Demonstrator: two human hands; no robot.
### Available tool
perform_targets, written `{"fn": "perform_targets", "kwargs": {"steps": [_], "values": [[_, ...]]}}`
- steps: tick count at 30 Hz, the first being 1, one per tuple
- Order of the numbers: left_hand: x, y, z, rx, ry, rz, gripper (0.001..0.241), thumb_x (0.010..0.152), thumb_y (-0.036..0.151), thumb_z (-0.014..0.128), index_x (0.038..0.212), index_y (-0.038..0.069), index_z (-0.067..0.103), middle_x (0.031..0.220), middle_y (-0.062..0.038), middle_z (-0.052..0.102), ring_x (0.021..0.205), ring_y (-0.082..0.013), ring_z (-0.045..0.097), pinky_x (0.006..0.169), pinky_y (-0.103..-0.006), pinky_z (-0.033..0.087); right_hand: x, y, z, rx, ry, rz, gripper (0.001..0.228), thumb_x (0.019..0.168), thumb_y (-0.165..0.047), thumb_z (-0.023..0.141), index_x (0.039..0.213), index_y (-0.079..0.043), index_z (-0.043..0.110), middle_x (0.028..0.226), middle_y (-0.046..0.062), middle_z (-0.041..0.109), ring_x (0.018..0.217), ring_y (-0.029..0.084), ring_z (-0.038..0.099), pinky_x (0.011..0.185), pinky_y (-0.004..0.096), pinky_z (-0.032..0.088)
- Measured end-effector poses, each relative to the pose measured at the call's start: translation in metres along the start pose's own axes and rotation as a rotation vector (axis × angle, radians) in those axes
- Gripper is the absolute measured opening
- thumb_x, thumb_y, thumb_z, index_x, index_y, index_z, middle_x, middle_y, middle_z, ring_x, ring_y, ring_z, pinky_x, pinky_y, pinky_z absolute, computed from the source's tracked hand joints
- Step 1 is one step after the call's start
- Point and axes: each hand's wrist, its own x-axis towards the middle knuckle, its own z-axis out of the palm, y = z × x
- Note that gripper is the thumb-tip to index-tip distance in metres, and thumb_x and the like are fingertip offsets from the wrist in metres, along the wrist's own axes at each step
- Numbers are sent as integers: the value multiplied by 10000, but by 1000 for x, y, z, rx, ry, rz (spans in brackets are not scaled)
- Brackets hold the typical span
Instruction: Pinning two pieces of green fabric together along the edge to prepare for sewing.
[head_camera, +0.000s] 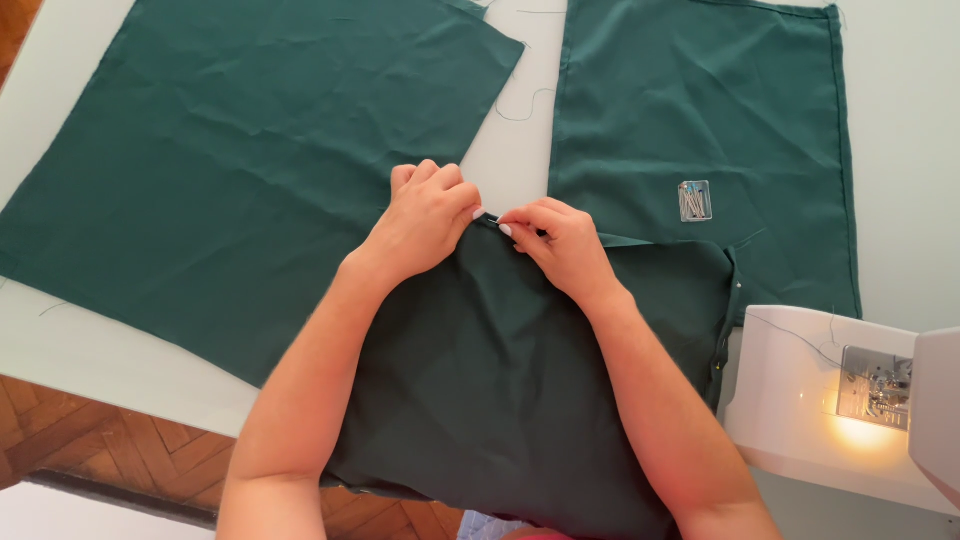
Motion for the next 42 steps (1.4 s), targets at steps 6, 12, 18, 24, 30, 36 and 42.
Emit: {"fn": "perform_targets", "kwargs": {"steps": [6,12,18,24,30,36,42], "values": [[4,8,-13,-194,-59,-70,143,966,256,532,846,187,496,822,31,480,900,-165,539,832,-333,326,-1,7,3,114,32,168,75,903,-49,689,977,-42,694,775,92,654,643,164,702,582,250,609],[6,6,-21,-362,-185,-173,69,973,204,522,913,173,511,803,1,582,899,-197,605,905,-356,330,2,1,0,113,41,221,60,915,-71,687,975,-68,693,783,91,673,667,167,719,617,251,608],[5,2,-33,-326,-136,-150,93,913,235,664,984,226,606,808,51,628,838,-173,626,807,-320,389,3,-5,-1,79,19,119,115,935,-32,651,1039,-35,697,836,122,651,699,211,712,633,291,622],[-1,-17,-28,-442,8,-23,168,806,153,780,947,183,694,934,-10,576,860,-225,585,789,-331,490,2,-4,-2,-99,-25,-71,146,971,-26,566,1027,-54,698,894,106,593,606,188,703,536,264,606],[-5,-27,-17,-327,49,-15,87,845,176,769,918,193,724,835,28,563,833,-152,536,788,-289,460,10,-18,-12,188,106,115,154,1000,-24,502,1010,-3,654,739,102,456,455,215,644,440,256,554],[-5,-27,-17,-275,58,-7,244,788,198,806,987,211,665,824,55,570,867,-138,551,795,-289,434,13,-14,-10,330,334,195,140,1031,-85,509,995,3,612,589,60,476,395,129,534,378,215,455],[-6,-28,-21,-222,49,46,179,823,207,787,935,196,647,905,53,586,898,-137,531,786,-289,426,11,-23,-1,242,267,152,111,991,-20,516,981,13,621,602,111,593,446,176,599,419,288,540]]}}
